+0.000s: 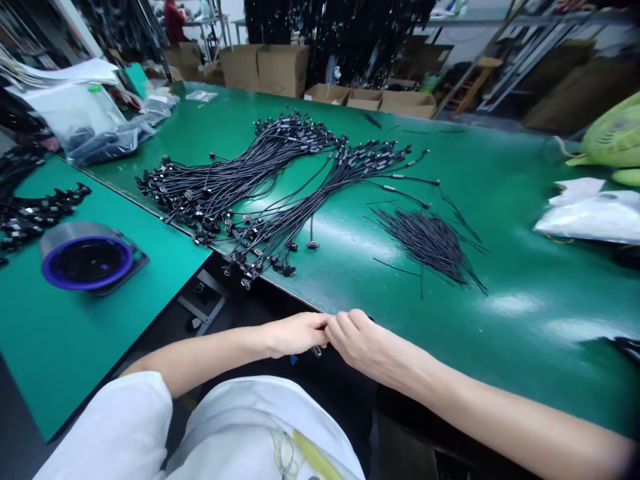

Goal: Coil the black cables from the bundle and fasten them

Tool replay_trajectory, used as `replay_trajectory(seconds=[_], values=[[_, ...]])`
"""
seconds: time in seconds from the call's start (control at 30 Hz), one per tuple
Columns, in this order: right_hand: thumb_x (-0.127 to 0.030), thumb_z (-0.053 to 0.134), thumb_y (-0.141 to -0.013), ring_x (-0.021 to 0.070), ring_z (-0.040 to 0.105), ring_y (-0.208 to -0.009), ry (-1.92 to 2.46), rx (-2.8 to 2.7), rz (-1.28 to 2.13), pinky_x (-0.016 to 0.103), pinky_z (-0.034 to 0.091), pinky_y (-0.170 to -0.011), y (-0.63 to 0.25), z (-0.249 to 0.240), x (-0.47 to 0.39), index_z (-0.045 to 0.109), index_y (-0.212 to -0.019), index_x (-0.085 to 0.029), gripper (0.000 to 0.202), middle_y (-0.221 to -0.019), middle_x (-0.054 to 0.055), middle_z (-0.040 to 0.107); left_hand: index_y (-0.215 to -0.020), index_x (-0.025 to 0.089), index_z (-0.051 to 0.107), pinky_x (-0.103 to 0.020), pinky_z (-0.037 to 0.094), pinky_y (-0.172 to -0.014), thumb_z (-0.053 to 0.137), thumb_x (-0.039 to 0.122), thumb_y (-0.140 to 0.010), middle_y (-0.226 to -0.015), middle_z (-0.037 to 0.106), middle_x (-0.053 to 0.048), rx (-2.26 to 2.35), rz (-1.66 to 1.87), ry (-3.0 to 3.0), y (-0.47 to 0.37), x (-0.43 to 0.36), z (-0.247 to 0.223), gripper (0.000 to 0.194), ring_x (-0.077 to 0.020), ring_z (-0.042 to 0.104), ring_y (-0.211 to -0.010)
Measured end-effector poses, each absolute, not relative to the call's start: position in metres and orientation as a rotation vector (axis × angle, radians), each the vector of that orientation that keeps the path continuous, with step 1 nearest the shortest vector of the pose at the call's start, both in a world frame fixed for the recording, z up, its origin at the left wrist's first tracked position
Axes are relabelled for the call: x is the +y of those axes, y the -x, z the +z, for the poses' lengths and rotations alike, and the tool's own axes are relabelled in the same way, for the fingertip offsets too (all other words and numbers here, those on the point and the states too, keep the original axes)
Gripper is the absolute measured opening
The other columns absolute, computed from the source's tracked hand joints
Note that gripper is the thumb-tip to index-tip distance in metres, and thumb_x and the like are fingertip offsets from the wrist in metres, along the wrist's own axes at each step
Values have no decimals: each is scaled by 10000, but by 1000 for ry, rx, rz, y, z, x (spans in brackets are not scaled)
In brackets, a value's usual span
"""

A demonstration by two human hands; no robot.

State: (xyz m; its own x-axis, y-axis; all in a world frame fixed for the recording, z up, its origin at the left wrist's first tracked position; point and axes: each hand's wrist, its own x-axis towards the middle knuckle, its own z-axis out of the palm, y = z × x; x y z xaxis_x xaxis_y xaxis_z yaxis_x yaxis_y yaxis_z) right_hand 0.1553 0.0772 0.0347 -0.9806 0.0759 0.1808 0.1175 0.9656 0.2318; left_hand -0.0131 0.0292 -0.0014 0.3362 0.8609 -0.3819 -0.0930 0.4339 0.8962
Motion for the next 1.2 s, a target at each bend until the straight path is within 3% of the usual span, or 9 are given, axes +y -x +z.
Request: replay_trajectory(seconds=[0.13, 0.27, 0.4, 0.53, 0.67, 0.83, 0.97, 1.03, 1.2], values=[[-8, 350, -838, 186, 345, -526, 405, -2843, -503, 352, 227, -523, -145, 25, 93, 543, -671, -194, 316, -589, 55, 448, -934, 170, 686, -337, 403, -923, 488, 28, -651, -890, 677, -20, 1004, 900, -849, 11, 39, 8, 373, -202, 571, -958], [-110, 415, -888, 156, 459, -541, 761, -2519, -373, 310, 291, -543, -126, 17, 101, 565, -706, -179, 246, -603, 35, 531, -1186, 172, 639, -372, 308, -1095, 499, 180, -841, -1273, 615, -80, 1151, 1179, -821, 10, 57, 7, 373, -237, 471, -1252], [-251, 416, -955, 177, 618, -706, 1021, -2142, 318, 270, 421, -622, -121, 5, 89, 621, -871, -204, 227, -786, 38, 668, -1146, 177, 685, -386, 320, -1089, 369, 378, -959, -1228, 615, -87, 1136, 1289, -1103, 19, 60, 9, 419, -238, 489, -1198], [-319, 425, -951, 172, 579, -606, 1035, -2075, 758, 266, 423, -559, -137, -4, 86, 578, -752, -221, 269, -660, 2, 600, -1019, 267, 765, -376, 333, -1027, 389, 456, -945, -1068, 602, -82, 1174, 1182, -1597, 32, 40, 16, 428, -249, 487, -1061], [-258, 399, -965, 148, 516, -582, 1066, -2182, 302, 264, 359, -561, -148, -1, 80, 552, -763, -208, 259, -645, 6, 559, -858, 249, 792, -333, 403, -841, 420, 562, -910, -808, 598, -65, 1013, 956, -1512, 31, 34, 4, 489, -209, 522, -794], [-170, 392, -957, 156, 461, -581, 833, -2414, -78, 295, 309, -599, -139, 5, 61, 553, -717, -193, 289, -611, 16, 534, -731, 175, 746, -282, 379, -637, 343, 718, -864, -645, 479, -19, 1012, 1125, -943, 35, 44, -3, 689, -142, 387, -600], [-213, 391, -979, 132, 510, -639, 974, -2404, 260, 254, 337, -624, -142, 0, 66, 553, -746, -187, 285, -686, 9, 582, -633, 161, 691, -271, 398, -695, 603, 553, -833, -697, 505, -24, 1048, 1208, -1079, 40, 39, 9, 449, -137, 431, -662], [-228, 389, -980, 130, 516, -651, 1082, -2342, 338, 250, 339, -625, -148, -4, 69, 563, -773, -189, 273, -713, 8, 592, -820, 185, 712, -267, 421, -787, 777, 366, -733, -857, 578, -34, 1112, 1166, -1108, 36, 33, 9, 211, -152, 509, -796], [-250, 335, -990, 138, 503, -636, 1154, -2228, 259, 261, 342, -631, -151, -7, 66, 575, -769, -190, 332, -700, 25, 578, -1266, 221, 589, -380, 386, -1039, 637, 352, -860, -1274, 594, -100, 925, 929, -902, 14, 25, -2, 430, -233, 542, -1167]])
